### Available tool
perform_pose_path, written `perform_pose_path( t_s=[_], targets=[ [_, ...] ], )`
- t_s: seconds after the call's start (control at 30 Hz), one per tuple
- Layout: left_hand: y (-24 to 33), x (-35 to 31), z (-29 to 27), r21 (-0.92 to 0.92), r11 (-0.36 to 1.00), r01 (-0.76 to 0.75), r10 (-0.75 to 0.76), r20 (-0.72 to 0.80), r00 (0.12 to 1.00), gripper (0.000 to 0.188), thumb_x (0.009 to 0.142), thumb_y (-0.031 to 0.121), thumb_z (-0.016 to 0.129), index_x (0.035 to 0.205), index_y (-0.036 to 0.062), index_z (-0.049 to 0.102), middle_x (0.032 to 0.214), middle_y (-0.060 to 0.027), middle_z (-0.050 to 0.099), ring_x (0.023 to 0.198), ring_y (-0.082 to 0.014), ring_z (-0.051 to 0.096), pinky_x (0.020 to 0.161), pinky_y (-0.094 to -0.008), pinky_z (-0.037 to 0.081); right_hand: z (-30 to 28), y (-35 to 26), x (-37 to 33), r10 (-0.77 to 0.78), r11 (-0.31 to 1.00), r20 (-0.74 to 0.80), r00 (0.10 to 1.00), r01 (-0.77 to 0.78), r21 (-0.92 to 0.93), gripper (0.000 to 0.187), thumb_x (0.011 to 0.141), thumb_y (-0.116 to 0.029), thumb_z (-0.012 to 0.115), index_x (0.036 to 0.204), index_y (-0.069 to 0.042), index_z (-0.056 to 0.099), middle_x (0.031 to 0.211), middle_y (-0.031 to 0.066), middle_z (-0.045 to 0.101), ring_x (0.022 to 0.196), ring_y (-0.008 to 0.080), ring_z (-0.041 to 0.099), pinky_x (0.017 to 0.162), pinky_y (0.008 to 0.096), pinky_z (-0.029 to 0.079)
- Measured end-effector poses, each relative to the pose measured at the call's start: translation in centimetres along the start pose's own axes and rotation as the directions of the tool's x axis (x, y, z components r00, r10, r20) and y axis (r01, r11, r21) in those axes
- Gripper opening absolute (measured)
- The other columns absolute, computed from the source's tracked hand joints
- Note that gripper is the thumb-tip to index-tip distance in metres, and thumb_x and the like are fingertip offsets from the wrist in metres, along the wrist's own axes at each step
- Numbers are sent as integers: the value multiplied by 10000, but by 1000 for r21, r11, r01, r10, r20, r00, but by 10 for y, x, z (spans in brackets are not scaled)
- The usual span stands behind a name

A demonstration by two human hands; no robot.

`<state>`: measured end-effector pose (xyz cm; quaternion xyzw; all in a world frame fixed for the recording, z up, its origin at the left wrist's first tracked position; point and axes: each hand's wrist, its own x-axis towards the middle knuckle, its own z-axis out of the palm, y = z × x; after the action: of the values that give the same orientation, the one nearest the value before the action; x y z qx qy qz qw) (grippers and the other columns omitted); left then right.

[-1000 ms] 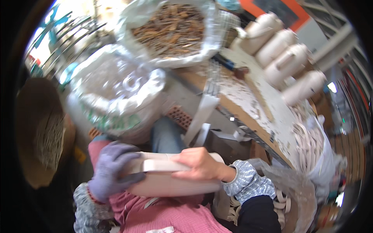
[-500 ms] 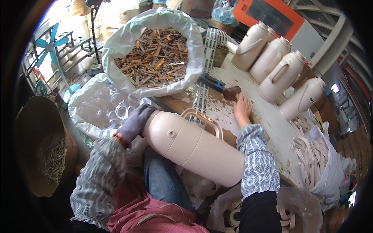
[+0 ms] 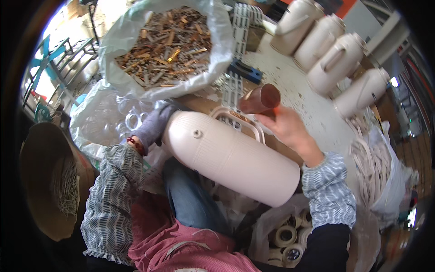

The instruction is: The person assembles white thermos-style containers by attaching handles and applying labels. They pick up each container, secure the handle, apply a label, and place the finished unit on a nearby table.

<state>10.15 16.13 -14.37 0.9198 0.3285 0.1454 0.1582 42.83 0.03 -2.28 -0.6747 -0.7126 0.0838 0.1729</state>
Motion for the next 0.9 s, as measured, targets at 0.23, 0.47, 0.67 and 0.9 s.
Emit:
perform_pose_path(
  t_s=[0.23,0.47,0.67,0.9],
  targets=[
    [-12,-9,-22,-817,472,333,-393,143,908,433,922,232,512,1313,46,515,1169,-97,589,926,-167,624,459,-307,504,-2,57,-56,-108,946,-437,893,-43,-322,328,917,-328,584,911,-3,628,847,134,645,780,297,605,705,403,480],
    [-95,-138,10,-945,174,278,-454,174,874,399,1001,253,474,1310,0,501,1227,-113,590,1062,-182,587,929,-341,464,146,117,-406,865,188,274,421,-777,601,199,950,-166,540,866,-29,658,667,15,623,541,64,543,473,227,401],
    [-89,-240,-2,-982,-46,185,-454,185,871,399,1029,283,417,1307,16,519,1223,-89,614,1108,-193,570,979,-329,431,330,196,-478,979,198,-143,149,-870,452,446,784,-132,684,1175,55,577,1111,250,645,1099,390,591,916,417,460],
    [-24,-272,-37,-942,214,259,-789,-11,615,389,1008,282,423,1280,26,532,1097,-86,635,894,-168,598,704,-285,428,213,112,-430,851,482,-30,525,-757,441,478,777,-54,718,1221,41,569,1134,134,650,1085,265,591,941,343,446]
  ],
)
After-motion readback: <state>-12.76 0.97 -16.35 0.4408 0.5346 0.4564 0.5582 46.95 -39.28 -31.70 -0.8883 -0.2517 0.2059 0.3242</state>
